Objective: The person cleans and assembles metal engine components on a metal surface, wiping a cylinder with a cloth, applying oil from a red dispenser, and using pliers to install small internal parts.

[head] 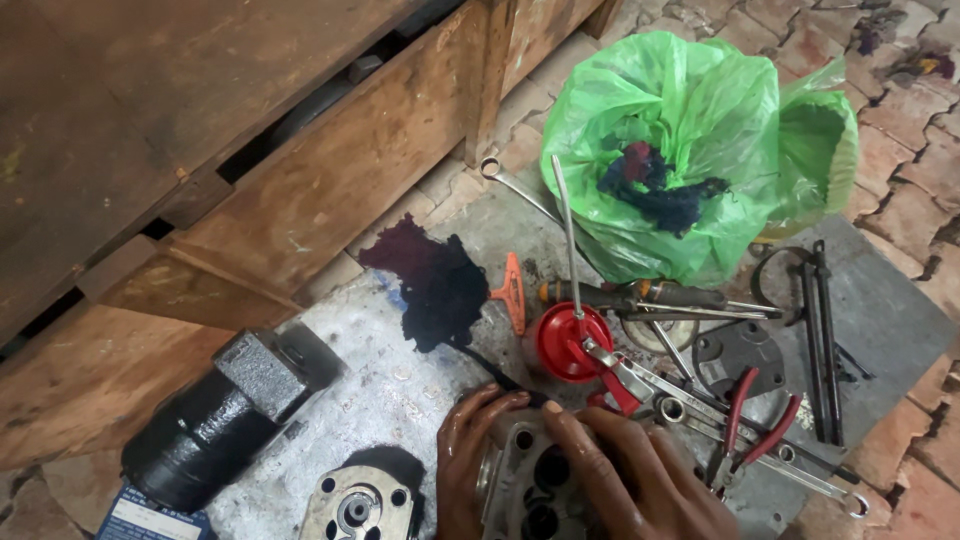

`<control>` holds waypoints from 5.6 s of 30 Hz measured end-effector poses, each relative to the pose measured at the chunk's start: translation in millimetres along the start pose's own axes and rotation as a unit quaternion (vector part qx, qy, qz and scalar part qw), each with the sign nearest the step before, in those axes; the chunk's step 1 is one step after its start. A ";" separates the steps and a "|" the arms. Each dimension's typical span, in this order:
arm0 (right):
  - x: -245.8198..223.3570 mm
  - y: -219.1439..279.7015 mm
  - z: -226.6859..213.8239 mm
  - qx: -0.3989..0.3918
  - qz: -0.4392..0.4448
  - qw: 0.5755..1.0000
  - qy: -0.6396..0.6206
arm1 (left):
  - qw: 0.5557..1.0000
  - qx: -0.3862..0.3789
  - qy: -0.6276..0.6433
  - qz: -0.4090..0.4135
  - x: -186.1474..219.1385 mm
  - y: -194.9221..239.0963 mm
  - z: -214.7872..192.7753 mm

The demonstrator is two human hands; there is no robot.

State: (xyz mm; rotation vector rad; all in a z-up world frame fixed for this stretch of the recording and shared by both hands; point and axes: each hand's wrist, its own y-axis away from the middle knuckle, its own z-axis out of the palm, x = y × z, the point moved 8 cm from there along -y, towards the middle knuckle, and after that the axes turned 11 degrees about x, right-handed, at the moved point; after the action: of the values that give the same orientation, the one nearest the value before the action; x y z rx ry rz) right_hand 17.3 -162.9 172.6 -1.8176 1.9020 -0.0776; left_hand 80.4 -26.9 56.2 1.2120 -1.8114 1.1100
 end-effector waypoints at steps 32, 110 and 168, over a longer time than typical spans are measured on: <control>-4.2 -19.4 -8.2 0.001 0.056 0.998 -0.030 | 0.974 -0.026 0.210 -0.081 20.6 -6.5 -12.4; -29.3 -61.0 -32.8 -0.073 0.230 0.970 -0.031 | 0.566 -0.101 0.623 -0.530 0.2 42.8 61.4; -62.0 40.7 -39.5 0.186 0.158 0.807 -0.538 | 0.839 0.023 0.483 -0.250 92.8 1.4 -111.1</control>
State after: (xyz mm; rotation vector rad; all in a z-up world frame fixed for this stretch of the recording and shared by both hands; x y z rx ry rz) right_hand -36.9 -111.5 211.1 -0.8809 1.1749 0.5461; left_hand 56.7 41.4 181.6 0.8101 -0.6476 1.1365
